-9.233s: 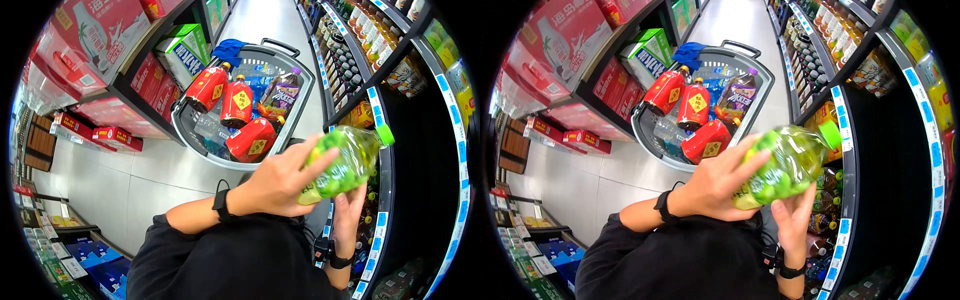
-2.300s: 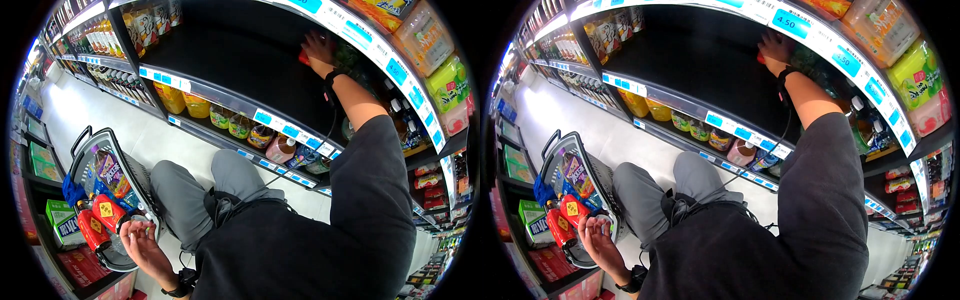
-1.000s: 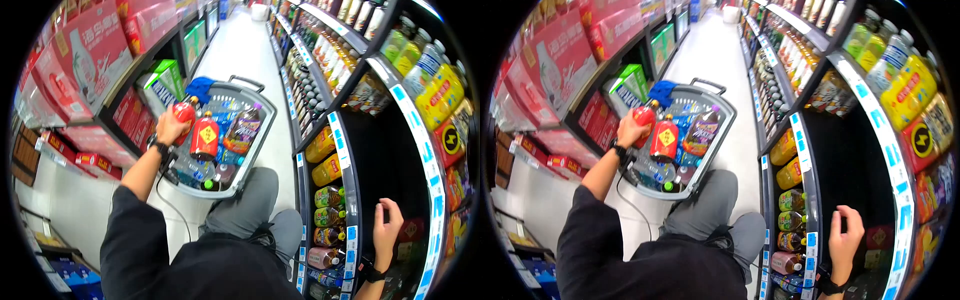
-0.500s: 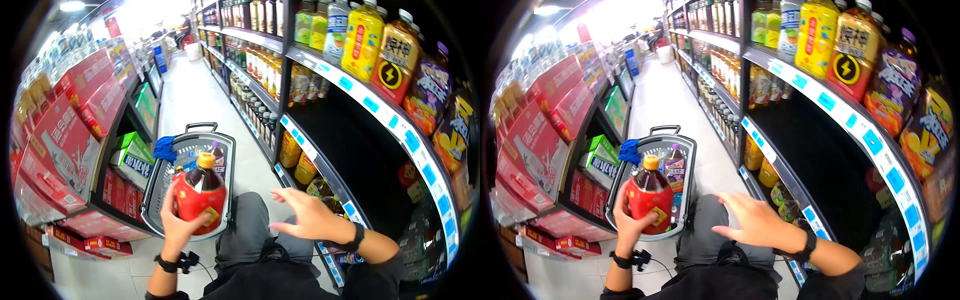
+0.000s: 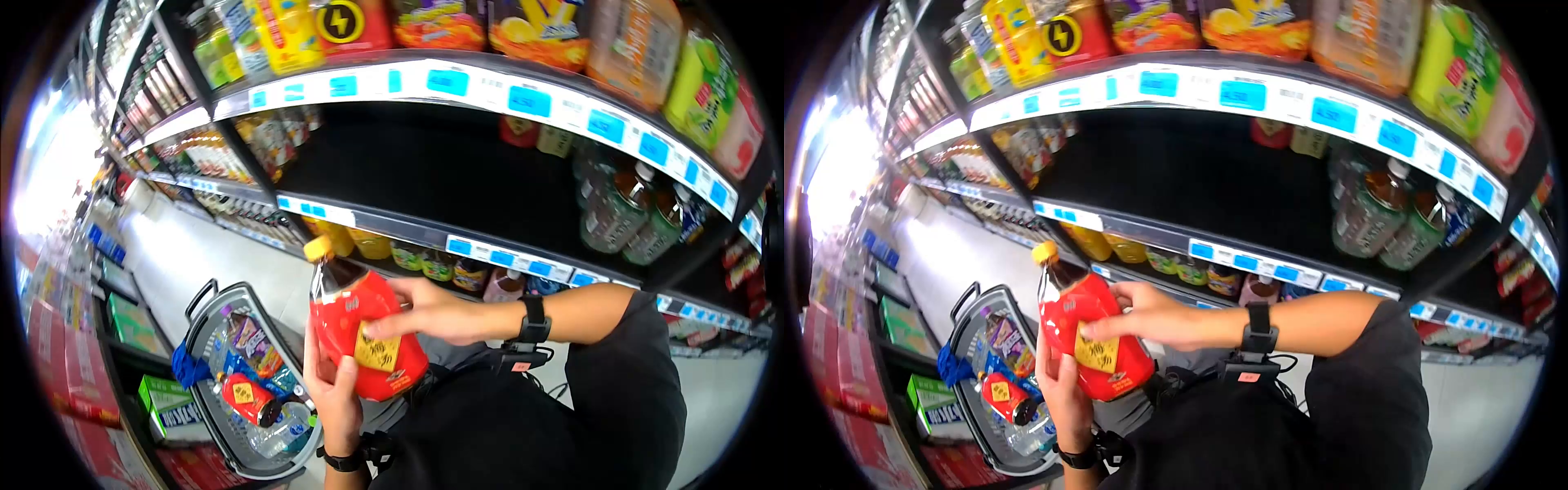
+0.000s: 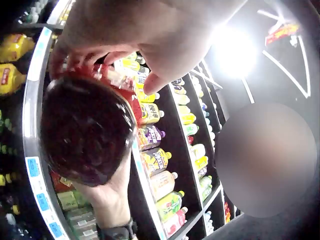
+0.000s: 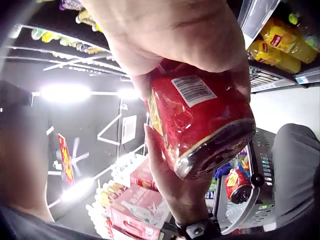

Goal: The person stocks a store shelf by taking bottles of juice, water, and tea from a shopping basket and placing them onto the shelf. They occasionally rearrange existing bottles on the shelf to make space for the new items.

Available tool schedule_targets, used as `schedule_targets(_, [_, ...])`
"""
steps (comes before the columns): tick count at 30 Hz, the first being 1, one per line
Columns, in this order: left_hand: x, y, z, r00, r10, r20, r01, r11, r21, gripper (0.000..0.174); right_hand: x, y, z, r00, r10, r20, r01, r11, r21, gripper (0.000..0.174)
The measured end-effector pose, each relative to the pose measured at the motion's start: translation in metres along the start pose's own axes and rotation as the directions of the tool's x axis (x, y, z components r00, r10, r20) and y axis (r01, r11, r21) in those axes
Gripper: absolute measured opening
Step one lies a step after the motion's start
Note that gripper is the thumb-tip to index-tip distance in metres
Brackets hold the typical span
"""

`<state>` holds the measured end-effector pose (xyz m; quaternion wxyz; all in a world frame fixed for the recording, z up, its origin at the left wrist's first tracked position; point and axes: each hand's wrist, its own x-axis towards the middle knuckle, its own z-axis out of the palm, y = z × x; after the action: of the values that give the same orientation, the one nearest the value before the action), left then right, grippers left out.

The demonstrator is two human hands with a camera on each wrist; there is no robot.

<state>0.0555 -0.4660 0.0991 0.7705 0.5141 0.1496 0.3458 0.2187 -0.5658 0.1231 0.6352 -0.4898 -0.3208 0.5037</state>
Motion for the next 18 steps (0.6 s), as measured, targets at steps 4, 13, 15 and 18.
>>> schedule_targets(4, [-0.002, 0.001, -0.006, 0.995, -0.025, 0.098, 0.019, 0.998, 0.054, 0.064, -0.018, -0.014, -0.041, 0.964, 0.137, -0.228, -0.087, 0.972, 0.218, 0.055])
schedule_targets(13, [-0.02, 0.001, -0.056, 0.995, 0.075, -0.066, -0.076, 0.997, -0.01, 0.045, -0.023, -0.08, -0.149, 0.547, -0.206, -0.812, 0.171, 0.976, -0.133, 0.054])
schedule_targets(15, [-0.022, -0.001, -0.061, 0.995, 0.071, -0.065, -0.074, 0.996, -0.043, 0.043, -0.015, -0.078, -0.184, 0.503, -0.291, -0.813, 0.193, 0.956, -0.223, 0.053])
schedule_targets(18, [-0.025, -0.001, -0.064, 0.994, 0.084, -0.068, -0.089, 0.994, -0.071, 0.041, 0.0, -0.077, -0.229, 0.385, -0.357, -0.851, 0.216, 0.931, -0.293, 0.054])
